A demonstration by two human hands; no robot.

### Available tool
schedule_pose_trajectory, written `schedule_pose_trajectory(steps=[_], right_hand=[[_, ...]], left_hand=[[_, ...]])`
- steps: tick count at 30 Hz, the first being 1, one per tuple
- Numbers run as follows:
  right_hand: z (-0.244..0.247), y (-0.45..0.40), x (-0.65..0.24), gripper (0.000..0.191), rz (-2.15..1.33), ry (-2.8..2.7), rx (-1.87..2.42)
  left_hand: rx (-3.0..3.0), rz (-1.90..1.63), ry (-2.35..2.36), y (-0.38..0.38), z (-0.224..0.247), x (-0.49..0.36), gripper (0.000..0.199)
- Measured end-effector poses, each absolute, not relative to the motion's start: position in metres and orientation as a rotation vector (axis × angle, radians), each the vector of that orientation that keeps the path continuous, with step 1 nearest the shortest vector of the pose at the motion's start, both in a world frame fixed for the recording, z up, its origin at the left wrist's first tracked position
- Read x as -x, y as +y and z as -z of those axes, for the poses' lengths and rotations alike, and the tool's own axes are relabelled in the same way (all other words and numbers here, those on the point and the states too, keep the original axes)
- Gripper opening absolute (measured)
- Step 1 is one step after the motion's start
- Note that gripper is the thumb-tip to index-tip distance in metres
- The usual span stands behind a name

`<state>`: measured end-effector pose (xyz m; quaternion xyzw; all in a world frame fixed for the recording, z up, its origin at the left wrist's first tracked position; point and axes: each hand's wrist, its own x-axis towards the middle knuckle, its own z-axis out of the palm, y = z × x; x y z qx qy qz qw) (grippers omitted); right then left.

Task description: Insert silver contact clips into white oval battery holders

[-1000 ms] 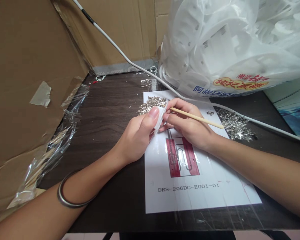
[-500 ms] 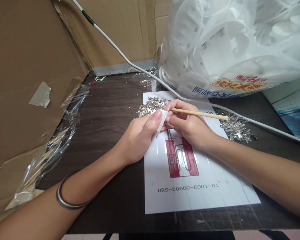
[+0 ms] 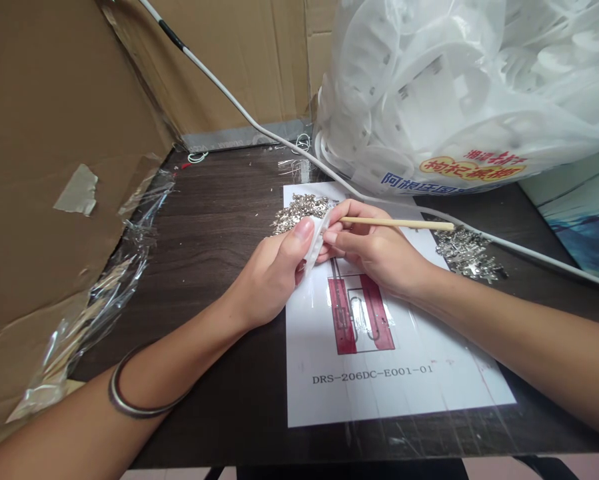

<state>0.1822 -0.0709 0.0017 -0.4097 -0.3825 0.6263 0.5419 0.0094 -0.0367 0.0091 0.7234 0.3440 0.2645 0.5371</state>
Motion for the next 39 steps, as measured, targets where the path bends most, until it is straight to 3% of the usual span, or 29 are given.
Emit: schedule_pose_trajectory(steps=[13,39], right_hand=[[-0.0007,-0.067,-0.1834,0.028,-1.534,-0.905,0.867],[-0.0026,-0.0696,-0.184,0.025,-1.523,-0.943,0.884]], left_hand=[[-1.632,-0.653,0.786,-0.0348,-0.0039,-0.0082,0.075],[-1.608,-0.636,0.787,-0.0356,-0.0024,-0.0049,0.069]])
